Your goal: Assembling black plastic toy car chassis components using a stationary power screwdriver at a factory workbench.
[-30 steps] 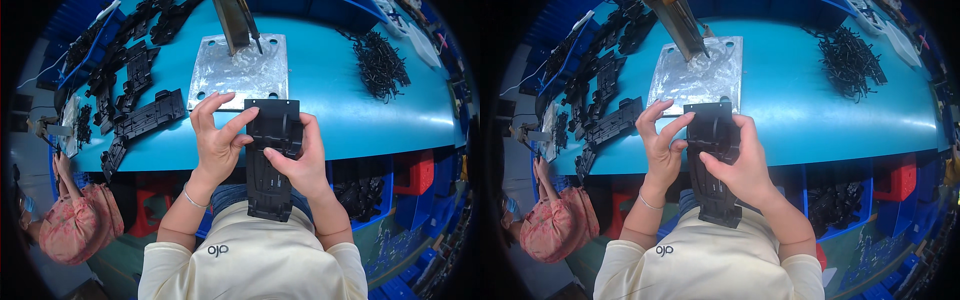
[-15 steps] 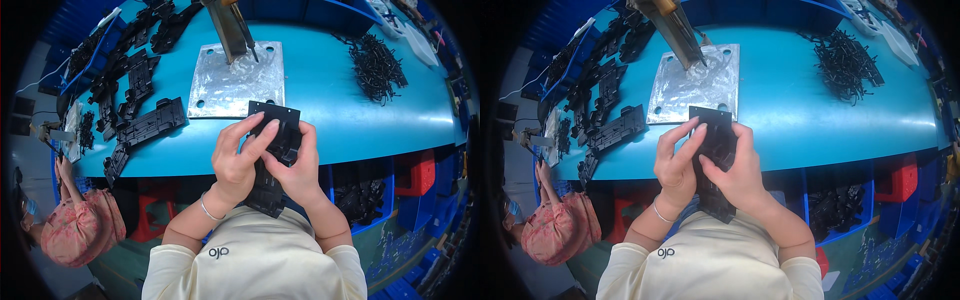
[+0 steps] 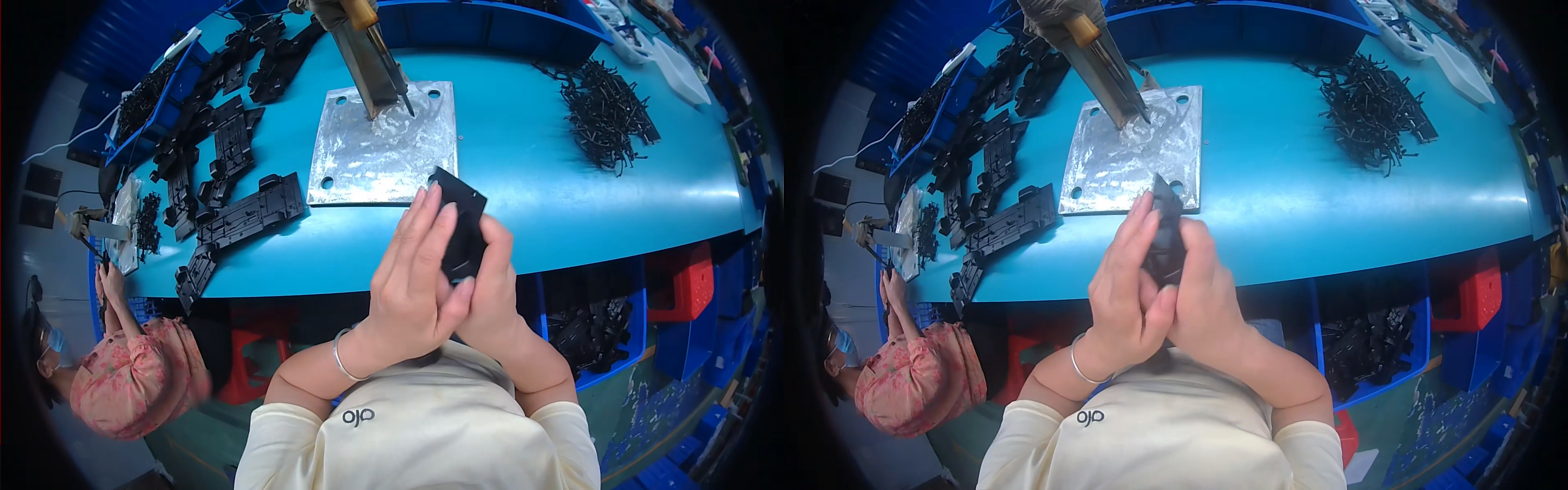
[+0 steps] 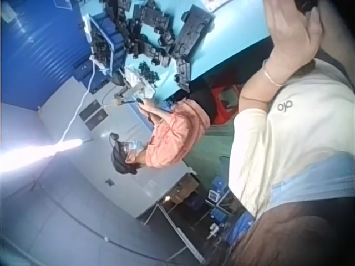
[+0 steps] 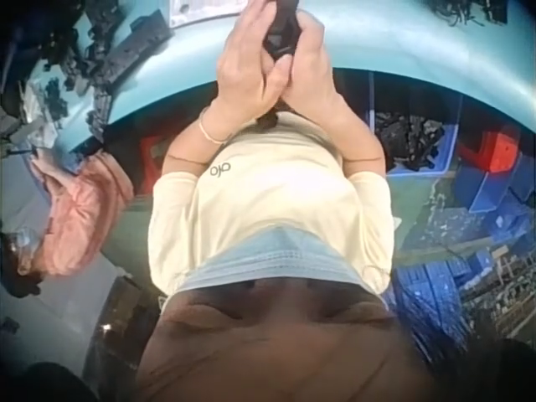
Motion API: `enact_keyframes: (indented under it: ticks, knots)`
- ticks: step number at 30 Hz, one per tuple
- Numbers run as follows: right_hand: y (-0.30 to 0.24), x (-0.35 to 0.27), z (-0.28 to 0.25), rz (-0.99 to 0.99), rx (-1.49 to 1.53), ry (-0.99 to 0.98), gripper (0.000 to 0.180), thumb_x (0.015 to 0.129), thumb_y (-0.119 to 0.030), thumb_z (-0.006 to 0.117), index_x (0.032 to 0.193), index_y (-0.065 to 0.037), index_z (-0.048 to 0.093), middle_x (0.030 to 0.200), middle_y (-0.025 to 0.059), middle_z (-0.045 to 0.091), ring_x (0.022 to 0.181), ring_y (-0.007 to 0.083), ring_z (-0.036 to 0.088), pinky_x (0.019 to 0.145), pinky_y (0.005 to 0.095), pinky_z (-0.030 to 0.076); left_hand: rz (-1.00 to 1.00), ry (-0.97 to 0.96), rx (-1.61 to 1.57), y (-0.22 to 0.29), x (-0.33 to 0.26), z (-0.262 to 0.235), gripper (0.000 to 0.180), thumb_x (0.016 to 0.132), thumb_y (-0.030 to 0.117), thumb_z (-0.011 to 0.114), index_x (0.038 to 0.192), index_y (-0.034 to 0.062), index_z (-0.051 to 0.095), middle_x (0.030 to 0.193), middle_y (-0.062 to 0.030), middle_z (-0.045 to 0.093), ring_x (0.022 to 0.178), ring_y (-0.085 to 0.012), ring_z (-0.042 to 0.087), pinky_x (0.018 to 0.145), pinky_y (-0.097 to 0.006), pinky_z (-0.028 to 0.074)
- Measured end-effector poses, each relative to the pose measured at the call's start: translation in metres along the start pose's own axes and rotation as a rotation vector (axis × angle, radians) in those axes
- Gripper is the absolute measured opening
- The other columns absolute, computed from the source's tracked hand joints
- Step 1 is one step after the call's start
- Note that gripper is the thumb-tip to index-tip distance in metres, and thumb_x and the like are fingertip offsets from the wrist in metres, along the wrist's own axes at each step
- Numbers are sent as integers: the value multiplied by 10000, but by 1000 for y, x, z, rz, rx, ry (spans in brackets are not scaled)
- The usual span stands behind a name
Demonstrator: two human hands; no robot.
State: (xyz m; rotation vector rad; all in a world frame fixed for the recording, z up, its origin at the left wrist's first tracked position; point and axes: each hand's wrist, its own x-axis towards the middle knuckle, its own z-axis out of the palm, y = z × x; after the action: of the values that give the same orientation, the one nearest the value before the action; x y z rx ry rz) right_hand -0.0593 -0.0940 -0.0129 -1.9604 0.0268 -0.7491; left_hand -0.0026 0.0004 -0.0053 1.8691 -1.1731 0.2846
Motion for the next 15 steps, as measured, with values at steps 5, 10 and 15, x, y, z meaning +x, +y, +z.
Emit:
enact_keyframes:
  ticks: [5,10,15]
  knots:
    - [-13,-3,-16,7,135,-309,675,647,11,578,1204,40,199,956,186,347,807,284,435,656,303,411,-209,-3,-395,6,-3,-7,678,645,285,642,1142,-24,301,1138,-240,364,1001,-317,443,802,-328,378]
    - [-1,-8,-14,-7,-56,-33,272,663,76,533,925,8,511,764,115,475,645,216,494,509,267,409,-608,100,-1026,9,-10,-5,400,811,137,426,1146,-15,269,1015,-110,441,918,-147,448,790,-259,364]
    - [12,-16,-4,122,-19,269,352,704,-96,550,1009,-3,400,894,103,361,669,166,411,541,205,355,-779,125,-1271,13,-15,-5,361,823,124,390,1139,-12,282,1013,-106,448,910,-130,450,793,-251,362]
